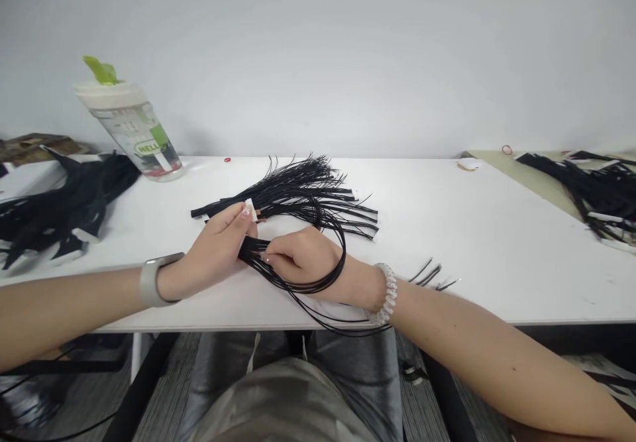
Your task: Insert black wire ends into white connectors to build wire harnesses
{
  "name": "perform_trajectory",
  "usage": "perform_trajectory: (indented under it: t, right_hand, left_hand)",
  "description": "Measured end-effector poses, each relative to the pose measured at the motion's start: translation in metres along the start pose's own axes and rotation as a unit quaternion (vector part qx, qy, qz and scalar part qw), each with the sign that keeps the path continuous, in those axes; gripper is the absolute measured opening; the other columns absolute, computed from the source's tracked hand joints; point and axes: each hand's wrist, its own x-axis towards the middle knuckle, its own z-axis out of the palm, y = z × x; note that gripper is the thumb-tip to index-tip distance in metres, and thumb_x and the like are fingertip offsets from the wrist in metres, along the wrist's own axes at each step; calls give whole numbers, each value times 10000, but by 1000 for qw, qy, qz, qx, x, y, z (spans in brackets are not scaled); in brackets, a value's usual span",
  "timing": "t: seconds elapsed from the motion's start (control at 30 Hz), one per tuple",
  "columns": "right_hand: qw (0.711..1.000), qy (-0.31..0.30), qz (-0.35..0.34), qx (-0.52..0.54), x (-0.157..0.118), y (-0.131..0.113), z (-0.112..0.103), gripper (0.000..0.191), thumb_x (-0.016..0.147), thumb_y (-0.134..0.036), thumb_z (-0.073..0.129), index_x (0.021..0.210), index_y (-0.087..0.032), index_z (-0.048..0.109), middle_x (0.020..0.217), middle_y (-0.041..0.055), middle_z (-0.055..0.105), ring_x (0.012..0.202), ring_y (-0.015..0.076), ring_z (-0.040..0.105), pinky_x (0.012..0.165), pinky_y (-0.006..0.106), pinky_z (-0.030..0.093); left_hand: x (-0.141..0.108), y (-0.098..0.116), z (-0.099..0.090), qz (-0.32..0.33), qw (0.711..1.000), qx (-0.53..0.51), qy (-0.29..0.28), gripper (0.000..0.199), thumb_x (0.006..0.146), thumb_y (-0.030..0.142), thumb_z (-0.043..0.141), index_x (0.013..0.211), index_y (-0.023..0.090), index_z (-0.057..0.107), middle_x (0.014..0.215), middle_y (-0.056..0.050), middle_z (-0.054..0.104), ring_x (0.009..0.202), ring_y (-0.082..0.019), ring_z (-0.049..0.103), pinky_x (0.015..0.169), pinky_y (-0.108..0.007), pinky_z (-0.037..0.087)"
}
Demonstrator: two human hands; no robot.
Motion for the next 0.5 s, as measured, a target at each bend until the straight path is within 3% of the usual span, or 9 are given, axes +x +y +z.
perform_trajectory:
  t: [0.2,0.3,0.5]
  right_hand:
    - [998,6,-4,-62,-3,-5,-9,127,788,-146,449,724,-137,558,674,10,567,591,77,452,561,198,333]
    - [998,-1,0,-62,-5,1,-22,118,750,-129,487,668,-138,572,718,26,567,616,79,462,554,200,340]
    - [986,104,108,-75,-11,29,-54,128,722,-208,556,632,-157,632,514,-21,523,479,61,408,472,214,320]
  left_hand:
    - [6,-10,2,-65,993,-95,-8,324,821,486,405,713,183,437,539,58,391,368,-66,425,328,-190,367]
    - [9,-14,3,-78,988,-135,6,308,809,481,437,759,178,459,606,44,413,386,-61,451,318,-188,382]
    - [7,-5,3,-112,982,-154,-7,300,817,464,435,746,173,458,595,33,426,431,-69,481,327,-171,398]
